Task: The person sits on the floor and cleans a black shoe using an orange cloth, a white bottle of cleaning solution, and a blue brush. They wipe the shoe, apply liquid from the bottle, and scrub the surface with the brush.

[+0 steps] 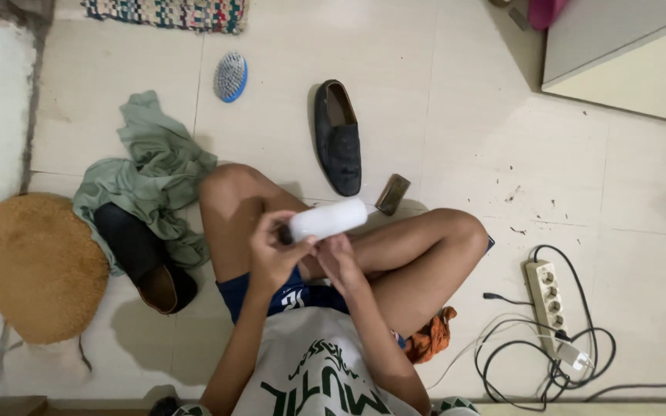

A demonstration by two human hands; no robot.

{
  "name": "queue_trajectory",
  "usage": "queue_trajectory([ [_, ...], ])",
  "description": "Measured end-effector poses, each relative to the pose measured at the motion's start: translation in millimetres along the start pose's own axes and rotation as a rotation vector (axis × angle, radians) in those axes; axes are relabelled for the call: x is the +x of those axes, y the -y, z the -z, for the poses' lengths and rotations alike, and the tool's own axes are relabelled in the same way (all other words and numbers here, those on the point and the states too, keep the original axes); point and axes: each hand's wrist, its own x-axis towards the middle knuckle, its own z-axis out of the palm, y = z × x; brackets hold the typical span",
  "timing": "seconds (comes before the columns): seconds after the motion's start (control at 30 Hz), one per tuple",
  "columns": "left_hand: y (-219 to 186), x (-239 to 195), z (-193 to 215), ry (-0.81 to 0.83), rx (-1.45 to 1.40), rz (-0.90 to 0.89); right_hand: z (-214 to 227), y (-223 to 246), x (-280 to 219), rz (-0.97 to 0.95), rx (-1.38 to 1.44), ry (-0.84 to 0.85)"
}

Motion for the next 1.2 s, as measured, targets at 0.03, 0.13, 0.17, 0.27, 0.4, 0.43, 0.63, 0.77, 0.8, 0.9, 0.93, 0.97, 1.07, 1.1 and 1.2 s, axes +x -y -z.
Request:
queue_trajectory([
  [0.03, 7.0, -1.3, -8.4, 0.032, -0.016, 0.043, -2.0, 3.5, -2.1, 0.030, 0.039, -0.108],
  [0.13, 28.8, 7.9, -14.8, 0.072, -0.001, 0.118, -21.2, 30.3, 2.0, 0.118, 0.101, -0.289],
  [0.17, 36.5, 10.9, -14.1, 0.068, 0.027, 0.152, -29.1, 42.3, 2.9, 0.165, 0.119, -0.360],
  [0.27, 43.6, 21.3, -7.1, 0.110, 0.043, 0.220, -33.4, 73.0, 0.8, 0.087, 0.146, -0.423],
  [0.4, 59.4, 31.1, 8.1, 0.160, 0.113, 0.243, -31.8, 90.6, 2.1, 0.076, 0.239, -0.460],
  [0.43, 70.9, 34.3, 13.0, 0.147, 0.084, 0.261, -23.4, 92.2, 3.4, 0.051, 0.340, -0.480],
  [0.63, 98.9, 52.5, 36.7, 0.175, -0.038, 0.392, -37.6, 106.2, 0.2, 0.171, -0.143, -0.718],
  [0.77, 102.2, 57.0, 37.5, 0.232, -0.083, 0.411, -47.7, 114.8, 7.7, 0.014, 0.303, -0.654],
  [0.8, 102.2, 57.9, 38.2, 0.234, -0.082, 0.408, -41.9, 108.4, 10.8, 0.017, 0.305, -0.652],
  [0.9, 100.4, 58.3, 39.5, 0.245, -0.110, 0.430, -36.1, 99.6, 10.8, 0.086, -0.110, -0.757],
  [0.93, 98.3, 57.8, 39.3, 0.251, -0.120, 0.437, -42.6, 104.4, 5.8, 0.107, -0.140, -0.744],
  [0.97, 96.2, 57.0, 39.3, 0.258, -0.130, 0.444, -49.3, 109.0, 0.6, 0.128, -0.171, -0.731],
  [1.07, 90.6, 58.0, 37.1, 0.271, -0.134, 0.438, -48.3, 104.2, 7.1, 0.025, 0.040, -0.646],
  [1.1, 90.7, 57.7, 37.0, 0.271, -0.134, 0.440, -41.7, 100.8, 5.4, 0.024, 0.040, -0.648],
  [1.2, 93.6, 57.7, 39.7, 0.286, -0.126, 0.439, -34.1, 98.2, 5.7, 0.128, -0.278, -0.710],
])
